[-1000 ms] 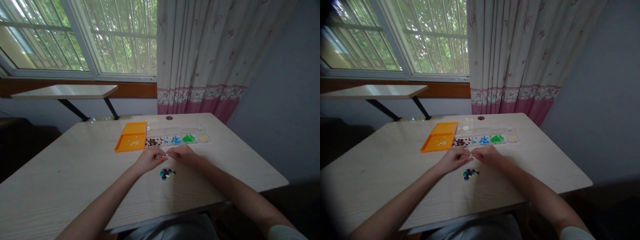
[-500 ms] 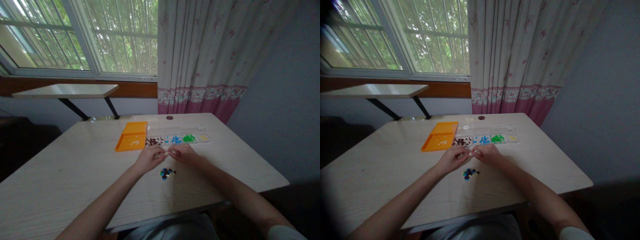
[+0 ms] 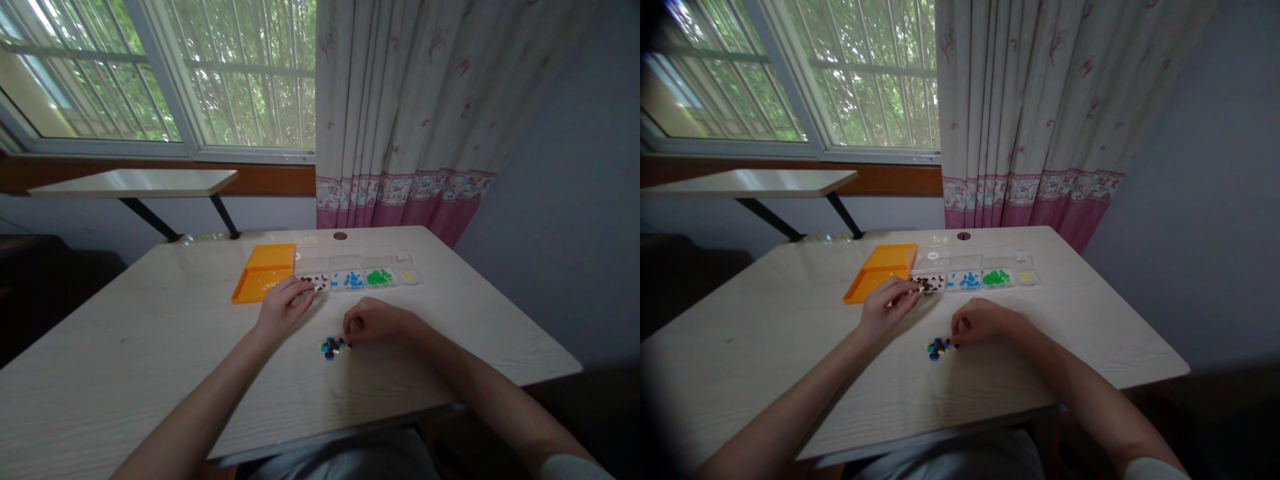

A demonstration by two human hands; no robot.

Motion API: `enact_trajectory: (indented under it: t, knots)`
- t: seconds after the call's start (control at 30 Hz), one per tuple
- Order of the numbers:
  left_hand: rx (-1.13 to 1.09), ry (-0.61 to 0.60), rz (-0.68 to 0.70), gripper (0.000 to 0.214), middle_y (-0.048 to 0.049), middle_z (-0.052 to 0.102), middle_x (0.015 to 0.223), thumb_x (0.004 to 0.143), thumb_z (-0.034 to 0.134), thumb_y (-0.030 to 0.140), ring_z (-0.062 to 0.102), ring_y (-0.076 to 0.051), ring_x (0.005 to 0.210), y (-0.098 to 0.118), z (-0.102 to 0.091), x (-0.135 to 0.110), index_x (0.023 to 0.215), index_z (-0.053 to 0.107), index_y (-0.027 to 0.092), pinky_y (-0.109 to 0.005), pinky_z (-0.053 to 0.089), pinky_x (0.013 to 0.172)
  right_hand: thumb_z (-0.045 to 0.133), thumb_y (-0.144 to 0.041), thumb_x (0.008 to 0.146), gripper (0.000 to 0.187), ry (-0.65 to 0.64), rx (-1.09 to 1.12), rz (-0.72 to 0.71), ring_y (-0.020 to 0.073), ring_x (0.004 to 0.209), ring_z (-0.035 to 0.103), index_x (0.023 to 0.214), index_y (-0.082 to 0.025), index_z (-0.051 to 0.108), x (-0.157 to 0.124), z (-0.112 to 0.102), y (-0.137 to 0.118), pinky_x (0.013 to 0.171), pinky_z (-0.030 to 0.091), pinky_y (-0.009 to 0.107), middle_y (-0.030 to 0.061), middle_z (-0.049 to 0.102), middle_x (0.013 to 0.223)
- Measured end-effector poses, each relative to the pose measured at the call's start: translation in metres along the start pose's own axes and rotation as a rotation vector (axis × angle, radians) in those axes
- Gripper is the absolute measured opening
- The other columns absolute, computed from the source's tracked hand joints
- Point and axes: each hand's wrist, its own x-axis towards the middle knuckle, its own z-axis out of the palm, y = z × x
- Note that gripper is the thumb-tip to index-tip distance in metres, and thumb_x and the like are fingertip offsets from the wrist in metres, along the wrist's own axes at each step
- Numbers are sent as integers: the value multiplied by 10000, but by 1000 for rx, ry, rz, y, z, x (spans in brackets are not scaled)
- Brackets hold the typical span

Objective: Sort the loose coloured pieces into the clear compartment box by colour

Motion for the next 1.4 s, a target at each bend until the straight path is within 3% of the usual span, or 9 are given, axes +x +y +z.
enact_trajectory:
  t: [0.13, 0.23, 0.33, 0.43, 0.63, 0.77, 0.93, 1.07, 1.4]
  knots:
    - [17, -6, -5, 125, -40, 615, 741, 795, 552, 258, 537, -102, 612, 0, -1, 2, 842, 627, 170, -194, 422, 542, 595, -285, 721, 148, -3, -8, 8, 58, 475, 487, 779, -177, 678, 0, -1, 1, 508, 351, 155, -32, 575, 536]
    - [97, -74, -33, 165, -40, 609, 763, 806, 524, 291, 541, -103, 622, -10, -7, 5, 857, 628, 174, -190, 417, 545, 582, -276, 729, 149, 2, -8, 10, 55, 476, 476, 784, -171, 674, 0, -1, 3, 512, 345, 156, -30, 575, 547]
    - [270, -142, -111, 207, -44, 605, 827, 817, 488, 330, 566, -132, 717, -32, -17, 7, 854, 626, 181, -205, 424, 600, 573, -239, 731, 133, 27, -7, 25, 48, 472, 450, 781, -163, 670, 0, -1, 4, 509, 326, 156, -35, 554, 546]
    - [428, -183, -206, 221, -36, 601, 855, 816, 480, 351, 559, -133, 672, -59, -29, 4, 859, 625, 190, -205, 397, 539, 577, -235, 733, 127, 90, 14, 92, 46, 472, 419, 776, -156, 667, 3, 0, 7, 493, 295, 156, -43, 511, 536]
    - [533, -240, -202, 153, -49, 601, 825, 783, 544, 296, 544, -151, 623, -89, -39, -2, 812, 641, 181, -212, 336, 470, 572, -337, 741, 212, 269, 229, 269, 55, 457, 324, 758, -143, 656, 11, 8, 19, 444, 229, 170, -58, 396, 489]
    - [460, -265, -180, 151, -43, 606, 842, 793, 512, 274, 562, -157, 675, -73, -31, -1, 843, 630, 195, -218, 388, 516, 573, -455, 704, 328, 387, 527, 339, 55, 429, 255, 747, -135, 631, 20, 18, 25, 418, 177, 184, -72, 317, 452]
    - [100, -281, -70, 166, -44, 609, 818, 817, 479, 258, 572, -130, 724, -19, -5, 3, 854, 623, 182, -208, 443, 628, 633, -494, 596, 378, 507, 809, 426, 50, 441, 307, 702, -134, 591, 31, 23, 16, 426, 209, 190, -55, 421, 488]
    - [-26, -233, -9, 136, -41, 590, 757, 804, 522, 264, 560, -122, 704, 10, 12, 1, 833, 617, 171, -201, 441, 615, 655, -469, 547, 366, 534, 978, 472, 35, 386, 251, 679, -141, 561, 33, 21, 3, 391, 172, 191, -89, 358, 425]
    - [-56, -166, 18, 116, -33, 592, 733, 811, 518, 224, 560, -110, 695, 13, 21, -5, 804, 617, 164, -200, 443, 627, 621, -489, 592, 369, 498, 1002, 422, 41, 368, 218, 710, -145, 564, 33, 24, -4, 376, 139, 202, -104, 293, 406]
